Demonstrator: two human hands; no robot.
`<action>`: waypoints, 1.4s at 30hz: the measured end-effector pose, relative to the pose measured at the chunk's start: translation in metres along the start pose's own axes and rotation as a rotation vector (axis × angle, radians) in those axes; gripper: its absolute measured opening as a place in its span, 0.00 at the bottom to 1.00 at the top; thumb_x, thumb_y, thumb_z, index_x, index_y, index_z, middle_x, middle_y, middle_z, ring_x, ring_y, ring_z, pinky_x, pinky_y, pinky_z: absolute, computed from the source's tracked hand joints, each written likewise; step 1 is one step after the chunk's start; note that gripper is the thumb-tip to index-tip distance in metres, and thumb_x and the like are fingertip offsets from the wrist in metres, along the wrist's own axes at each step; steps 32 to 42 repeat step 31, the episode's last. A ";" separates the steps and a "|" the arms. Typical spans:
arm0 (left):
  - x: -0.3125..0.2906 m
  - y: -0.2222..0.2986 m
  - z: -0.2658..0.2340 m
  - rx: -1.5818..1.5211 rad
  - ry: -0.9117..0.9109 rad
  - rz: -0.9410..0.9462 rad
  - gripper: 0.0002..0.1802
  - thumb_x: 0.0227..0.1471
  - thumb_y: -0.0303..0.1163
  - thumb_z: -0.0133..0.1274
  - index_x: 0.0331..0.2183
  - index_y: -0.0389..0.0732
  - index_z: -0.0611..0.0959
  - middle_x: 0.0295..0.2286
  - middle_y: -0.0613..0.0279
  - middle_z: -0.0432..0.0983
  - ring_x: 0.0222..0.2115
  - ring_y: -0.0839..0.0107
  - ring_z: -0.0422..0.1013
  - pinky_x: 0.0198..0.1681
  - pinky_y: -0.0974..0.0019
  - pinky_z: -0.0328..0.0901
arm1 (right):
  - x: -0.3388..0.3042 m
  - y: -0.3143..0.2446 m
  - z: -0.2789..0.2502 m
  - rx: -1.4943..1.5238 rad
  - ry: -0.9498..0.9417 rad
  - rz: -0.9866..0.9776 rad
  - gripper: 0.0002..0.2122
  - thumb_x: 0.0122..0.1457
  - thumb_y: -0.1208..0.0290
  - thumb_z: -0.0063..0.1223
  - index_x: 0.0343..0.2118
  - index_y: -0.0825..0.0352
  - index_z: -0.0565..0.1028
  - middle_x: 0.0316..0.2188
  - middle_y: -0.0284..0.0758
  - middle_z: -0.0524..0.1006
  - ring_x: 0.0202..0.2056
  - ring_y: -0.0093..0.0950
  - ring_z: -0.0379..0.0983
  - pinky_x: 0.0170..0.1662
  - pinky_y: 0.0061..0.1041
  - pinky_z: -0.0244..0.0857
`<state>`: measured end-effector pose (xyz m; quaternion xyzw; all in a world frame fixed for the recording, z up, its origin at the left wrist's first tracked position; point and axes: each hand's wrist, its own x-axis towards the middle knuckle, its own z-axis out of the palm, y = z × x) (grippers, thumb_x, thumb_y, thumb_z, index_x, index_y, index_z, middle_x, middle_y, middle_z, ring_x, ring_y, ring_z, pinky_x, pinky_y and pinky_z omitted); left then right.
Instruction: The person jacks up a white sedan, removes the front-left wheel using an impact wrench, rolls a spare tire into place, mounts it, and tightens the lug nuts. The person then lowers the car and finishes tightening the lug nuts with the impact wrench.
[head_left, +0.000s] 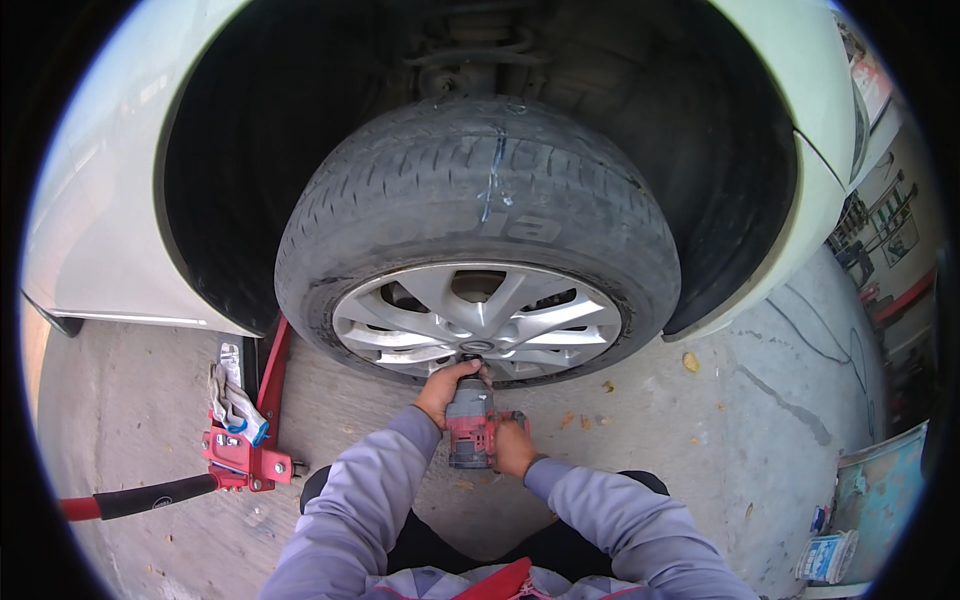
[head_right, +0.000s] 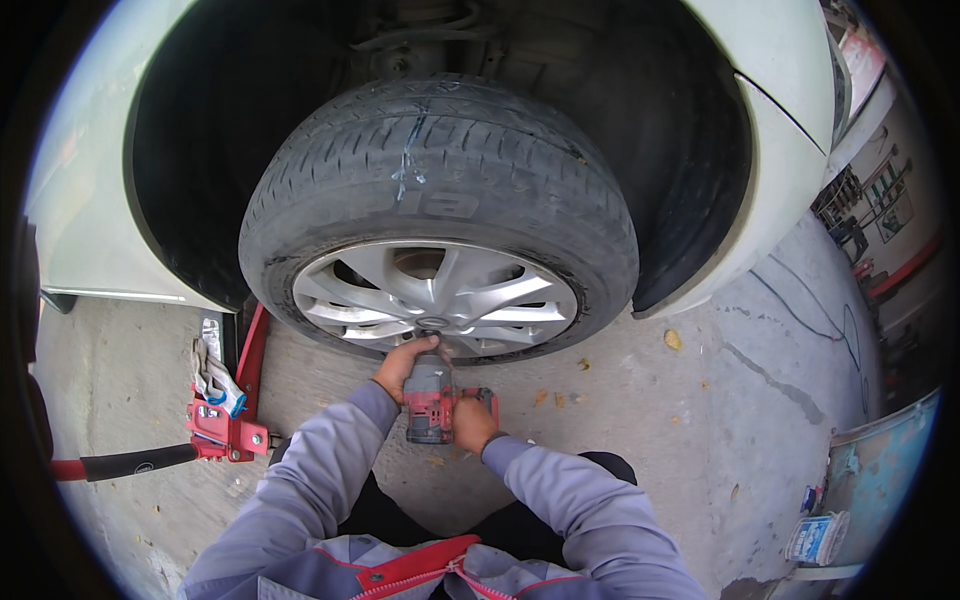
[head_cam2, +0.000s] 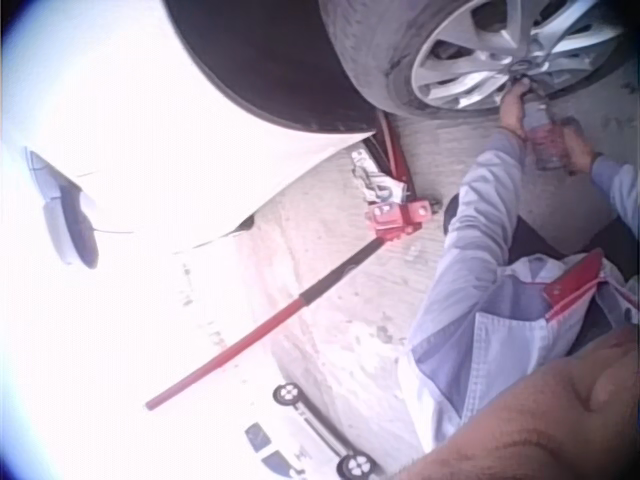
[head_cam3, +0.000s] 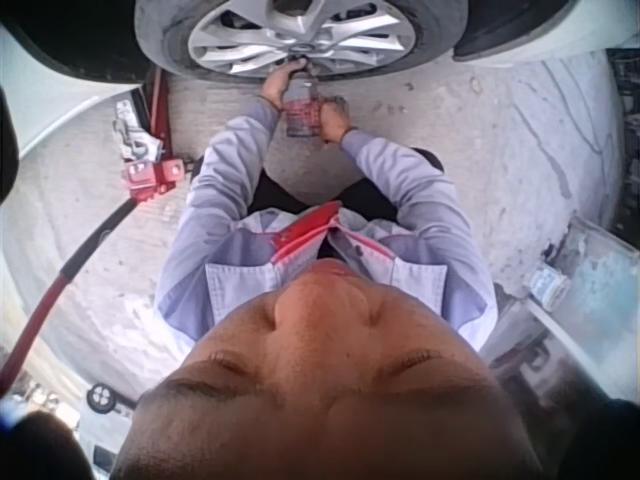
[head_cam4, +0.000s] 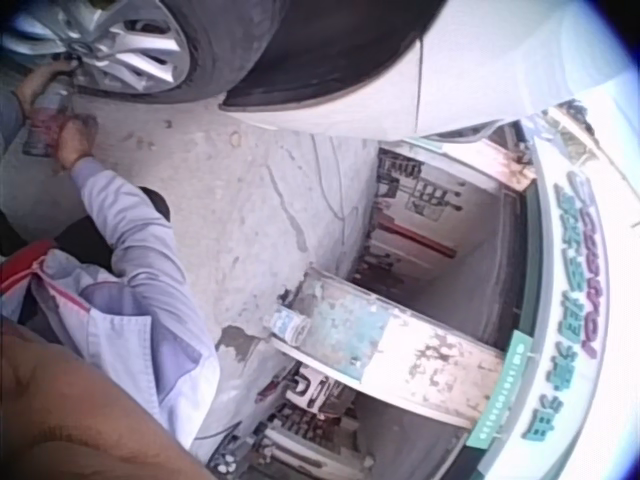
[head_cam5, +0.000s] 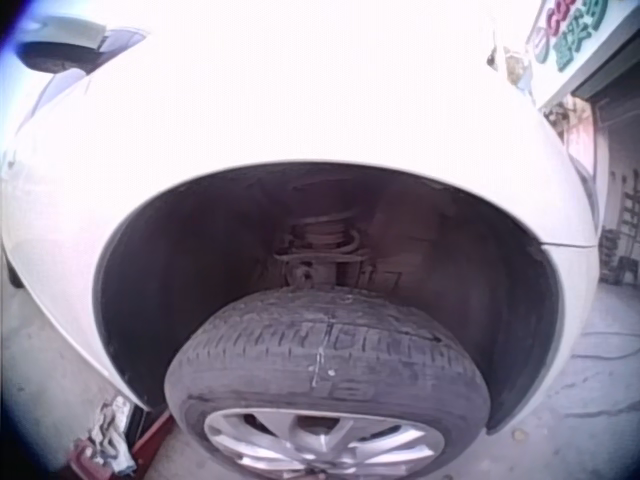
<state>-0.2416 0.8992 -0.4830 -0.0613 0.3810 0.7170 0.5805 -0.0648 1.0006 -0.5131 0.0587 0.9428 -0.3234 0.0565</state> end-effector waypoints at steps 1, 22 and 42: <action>-0.001 0.001 0.000 0.000 0.007 -0.003 0.15 0.59 0.38 0.58 0.38 0.35 0.81 0.29 0.55 0.81 0.30 0.62 0.80 0.36 0.58 0.77 | 0.000 -0.001 -0.001 -0.006 0.029 -0.027 0.18 0.50 0.76 0.60 0.43 0.78 0.72 0.31 0.57 0.80 0.37 0.52 0.80 0.41 0.44 0.74; -0.005 0.001 -0.002 -0.014 -0.045 0.004 0.15 0.59 0.40 0.59 0.39 0.38 0.81 0.31 0.57 0.81 0.32 0.63 0.80 0.37 0.58 0.77 | -0.007 -0.022 -0.013 -0.045 -0.030 0.223 0.20 0.50 0.77 0.60 0.45 0.80 0.68 0.34 0.58 0.80 0.38 0.53 0.80 0.41 0.45 0.74; -0.031 -0.027 -0.011 0.109 -0.043 -0.012 0.14 0.60 0.39 0.60 0.39 0.39 0.80 0.31 0.57 0.81 0.30 0.66 0.79 0.38 0.61 0.76 | -0.041 -0.011 0.028 -0.054 -0.045 -0.100 0.29 0.50 0.76 0.62 0.56 0.74 0.65 0.39 0.55 0.80 0.43 0.50 0.80 0.47 0.44 0.74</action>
